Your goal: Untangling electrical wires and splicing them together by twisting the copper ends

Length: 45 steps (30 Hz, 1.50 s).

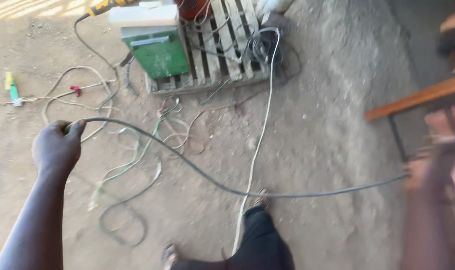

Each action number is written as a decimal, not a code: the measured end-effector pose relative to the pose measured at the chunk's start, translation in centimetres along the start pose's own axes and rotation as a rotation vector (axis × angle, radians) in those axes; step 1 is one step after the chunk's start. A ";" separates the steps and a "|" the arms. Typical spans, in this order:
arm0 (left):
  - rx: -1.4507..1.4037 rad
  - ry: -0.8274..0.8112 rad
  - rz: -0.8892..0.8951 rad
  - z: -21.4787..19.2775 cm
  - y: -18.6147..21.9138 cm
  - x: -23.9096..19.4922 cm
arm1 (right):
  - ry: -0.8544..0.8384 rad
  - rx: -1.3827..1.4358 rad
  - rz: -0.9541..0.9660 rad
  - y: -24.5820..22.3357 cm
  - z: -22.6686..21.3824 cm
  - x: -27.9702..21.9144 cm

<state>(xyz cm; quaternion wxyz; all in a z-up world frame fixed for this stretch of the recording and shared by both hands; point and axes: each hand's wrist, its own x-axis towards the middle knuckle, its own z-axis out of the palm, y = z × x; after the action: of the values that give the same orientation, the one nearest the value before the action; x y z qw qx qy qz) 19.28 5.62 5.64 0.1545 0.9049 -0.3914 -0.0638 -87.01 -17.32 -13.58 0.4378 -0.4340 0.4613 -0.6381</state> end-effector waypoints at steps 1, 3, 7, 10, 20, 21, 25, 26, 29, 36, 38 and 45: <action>0.007 -0.013 -0.015 2.2 3.7 0.5 | 0.070 -0.176 0.111 -3.2 12.4 0.0; 0.032 -0.056 -0.036 6.5 8.8 0.9 | 0.146 -0.370 0.250 -9.3 27.6 -4.3; -0.031 -0.090 -0.112 14.2 17.7 1.9 | -0.393 -0.860 0.183 -11.6 41.9 0.6; -0.132 -0.126 -0.147 17.4 23.7 0.8 | -0.626 -0.912 0.314 -9.8 46.7 5.4; -0.335 -0.252 -0.230 33.1 43.2 7.8 | -0.922 -0.887 0.103 3.8 56.8 22.9; -0.334 -0.257 -0.243 36.5 44.2 9.2 | -0.934 -0.890 0.110 5.4 57.6 24.4; -0.174 -0.624 -0.140 52.6 48.3 14.7 | -0.931 -0.758 0.322 15.2 60.3 32.1; -0.163 -0.757 -0.056 57.2 49.7 15.8 | -0.913 -0.656 0.397 18.1 60.5 34.2; -0.044 -0.829 0.006 60.0 56.7 18.6 | -0.827 -0.650 0.564 26.4 59.8 38.4; -1.148 -0.453 -0.397 63.5 68.8 26.1 | -0.872 -0.612 0.641 38.7 55.6 47.0; -1.229 -0.507 -0.378 66.1 70.2 28.4 | -0.901 -0.582 0.677 40.2 56.1 48.7; -1.096 -0.646 -0.317 81.4 71.9 34.1 | -0.811 -0.540 0.638 51.6 51.9 54.7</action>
<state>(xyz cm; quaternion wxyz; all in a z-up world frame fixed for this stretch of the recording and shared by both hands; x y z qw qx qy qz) -26.13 -84.34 -47.34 0.4567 0.6769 -0.1908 -0.5448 -42.24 -90.46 -45.12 0.6238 -0.5794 0.5113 -0.1172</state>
